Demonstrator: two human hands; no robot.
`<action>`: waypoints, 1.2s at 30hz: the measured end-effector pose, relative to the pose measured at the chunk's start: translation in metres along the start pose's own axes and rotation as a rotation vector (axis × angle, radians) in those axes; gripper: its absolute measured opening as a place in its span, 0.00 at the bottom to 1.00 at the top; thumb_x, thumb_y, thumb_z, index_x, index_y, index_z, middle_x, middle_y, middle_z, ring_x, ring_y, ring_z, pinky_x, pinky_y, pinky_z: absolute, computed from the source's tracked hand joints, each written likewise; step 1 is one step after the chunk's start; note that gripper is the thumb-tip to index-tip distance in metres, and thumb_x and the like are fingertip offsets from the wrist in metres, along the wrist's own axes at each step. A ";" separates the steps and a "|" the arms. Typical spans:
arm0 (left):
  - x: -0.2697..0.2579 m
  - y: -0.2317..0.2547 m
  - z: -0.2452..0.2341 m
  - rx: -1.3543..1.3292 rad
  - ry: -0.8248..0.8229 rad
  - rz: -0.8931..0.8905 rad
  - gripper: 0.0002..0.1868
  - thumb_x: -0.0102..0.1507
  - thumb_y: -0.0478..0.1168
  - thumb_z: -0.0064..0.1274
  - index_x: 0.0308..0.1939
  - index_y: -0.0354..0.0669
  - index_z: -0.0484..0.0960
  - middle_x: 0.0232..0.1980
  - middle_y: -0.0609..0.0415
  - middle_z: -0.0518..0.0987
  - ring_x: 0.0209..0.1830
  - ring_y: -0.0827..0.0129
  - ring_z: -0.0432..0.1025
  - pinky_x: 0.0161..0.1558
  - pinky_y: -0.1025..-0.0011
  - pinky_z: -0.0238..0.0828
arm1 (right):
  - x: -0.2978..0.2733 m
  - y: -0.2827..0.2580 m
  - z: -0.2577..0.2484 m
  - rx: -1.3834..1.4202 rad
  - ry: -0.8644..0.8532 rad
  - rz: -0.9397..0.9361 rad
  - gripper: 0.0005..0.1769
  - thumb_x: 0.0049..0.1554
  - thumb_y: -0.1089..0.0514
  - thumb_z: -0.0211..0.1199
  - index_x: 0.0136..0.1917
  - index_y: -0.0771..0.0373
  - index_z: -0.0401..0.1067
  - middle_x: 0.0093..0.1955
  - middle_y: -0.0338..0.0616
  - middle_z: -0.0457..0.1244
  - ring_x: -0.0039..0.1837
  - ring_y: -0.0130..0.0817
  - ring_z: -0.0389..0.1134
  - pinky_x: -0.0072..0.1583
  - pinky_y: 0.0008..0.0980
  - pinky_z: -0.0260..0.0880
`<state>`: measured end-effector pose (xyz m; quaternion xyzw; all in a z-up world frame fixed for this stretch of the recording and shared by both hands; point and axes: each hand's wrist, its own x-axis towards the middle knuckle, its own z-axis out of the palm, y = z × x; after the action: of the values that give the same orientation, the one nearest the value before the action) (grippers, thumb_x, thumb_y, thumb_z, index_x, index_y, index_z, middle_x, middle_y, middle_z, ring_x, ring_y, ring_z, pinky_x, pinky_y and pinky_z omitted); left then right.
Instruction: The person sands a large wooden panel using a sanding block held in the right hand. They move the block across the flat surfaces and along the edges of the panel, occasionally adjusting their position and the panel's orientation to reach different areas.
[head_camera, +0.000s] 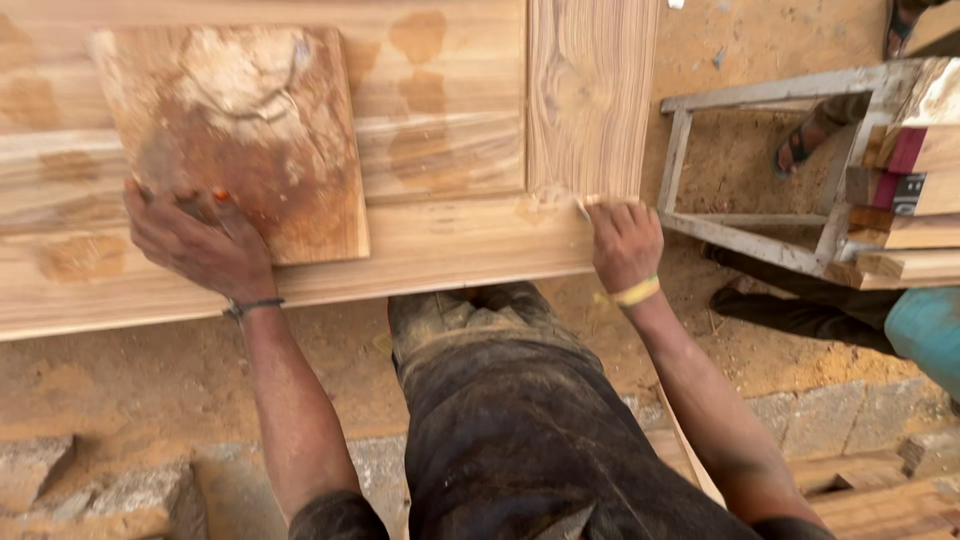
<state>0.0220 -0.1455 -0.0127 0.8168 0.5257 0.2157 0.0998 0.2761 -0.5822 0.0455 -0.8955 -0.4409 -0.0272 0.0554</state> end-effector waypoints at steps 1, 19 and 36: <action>-0.003 -0.002 0.001 0.031 0.008 0.007 0.41 0.74 0.77 0.27 0.61 0.45 0.74 0.80 0.44 0.63 0.78 0.49 0.60 0.77 0.40 0.58 | -0.002 -0.001 0.008 -0.027 0.022 -0.008 0.14 0.61 0.65 0.61 0.58 0.57 0.82 0.56 0.41 0.70 0.58 0.38 0.69 0.51 0.38 0.67; 0.011 0.044 -0.031 -0.115 0.036 0.011 0.47 0.71 0.77 0.32 0.64 0.31 0.68 0.60 0.42 0.72 0.64 0.48 0.63 0.65 0.39 0.58 | -0.018 0.036 -0.008 0.018 0.031 -0.024 0.10 0.63 0.64 0.62 0.52 0.53 0.82 0.52 0.38 0.71 0.51 0.38 0.69 0.48 0.39 0.69; 0.004 0.015 -0.013 -0.068 -0.025 -0.054 0.50 0.70 0.79 0.27 0.70 0.35 0.68 0.68 0.43 0.70 0.70 0.49 0.63 0.68 0.41 0.62 | 0.016 0.016 -0.017 0.116 0.157 -0.065 0.19 0.53 0.71 0.62 0.57 0.64 0.78 0.58 0.46 0.69 0.60 0.45 0.70 0.57 0.42 0.72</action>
<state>0.0299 -0.1487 0.0055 0.8011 0.5386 0.2205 0.1397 0.2986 -0.5816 0.0630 -0.8710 -0.4650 -0.0733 0.1406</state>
